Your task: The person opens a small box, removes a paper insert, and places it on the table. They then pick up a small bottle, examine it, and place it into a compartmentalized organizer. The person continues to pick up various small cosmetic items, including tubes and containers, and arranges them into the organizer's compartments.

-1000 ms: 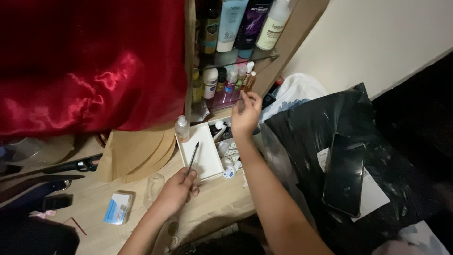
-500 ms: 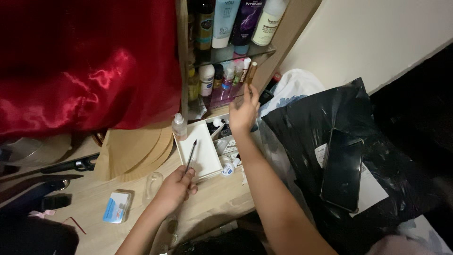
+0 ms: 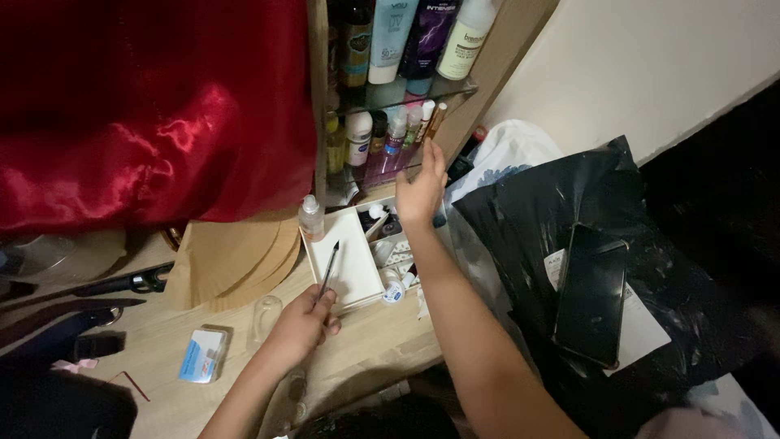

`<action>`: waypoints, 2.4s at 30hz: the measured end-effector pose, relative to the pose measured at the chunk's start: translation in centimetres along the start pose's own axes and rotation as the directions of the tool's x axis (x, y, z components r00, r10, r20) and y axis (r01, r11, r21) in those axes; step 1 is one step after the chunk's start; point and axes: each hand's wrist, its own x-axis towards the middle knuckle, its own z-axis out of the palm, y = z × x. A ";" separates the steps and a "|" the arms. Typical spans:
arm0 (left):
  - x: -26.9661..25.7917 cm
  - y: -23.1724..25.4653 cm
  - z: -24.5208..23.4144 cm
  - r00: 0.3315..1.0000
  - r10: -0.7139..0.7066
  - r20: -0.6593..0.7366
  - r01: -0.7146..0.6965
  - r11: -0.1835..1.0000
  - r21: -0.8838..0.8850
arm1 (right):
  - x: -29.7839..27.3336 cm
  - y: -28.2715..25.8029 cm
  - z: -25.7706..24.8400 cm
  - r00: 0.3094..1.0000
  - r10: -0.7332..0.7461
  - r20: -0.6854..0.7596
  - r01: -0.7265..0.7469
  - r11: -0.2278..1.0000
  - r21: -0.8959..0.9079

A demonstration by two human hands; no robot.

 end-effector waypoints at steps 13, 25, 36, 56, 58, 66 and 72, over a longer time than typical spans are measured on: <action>0.1 0.3 -0.2 0.999 0.045 0.019 -0.046 0.998 0.042 | 0.5 0.4 0.1 0.997 -0.073 -0.002 0.073 0.997 0.012; 0.0 0.2 -0.4 1.000 0.019 0.017 -0.019 0.999 -0.027 | 0.0 1.4 0.8 0.997 -0.073 0.013 0.073 0.997 0.001; -0.1 0.2 -0.3 0.999 0.032 0.011 -0.032 0.999 0.000 | 0.1 1.3 0.4 0.996 -0.087 0.014 0.087 0.996 -0.006; 2.1 -2.8 0.6 0.992 0.127 -0.021 -0.126 0.924 -0.360 | -13.0 1.4 -4.7 0.944 -0.238 0.227 0.083 0.841 0.535; 2.1 -3.2 0.9 0.989 0.147 0.031 -0.125 0.918 -0.375 | -14.5 0.9 -5.6 0.872 -0.092 0.480 -0.261 0.744 0.615; 0.6 -2.5 1.2 0.943 0.298 0.152 -0.234 0.912 -0.337 | -16.5 -1.5 -8.6 0.626 0.030 0.779 -0.648 0.576 0.498; -1.5 -1.2 1.1 0.958 0.275 0.084 -0.255 0.948 -0.189 | -17.2 -1.4 -8.4 0.629 0.044 0.776 -0.645 0.586 0.489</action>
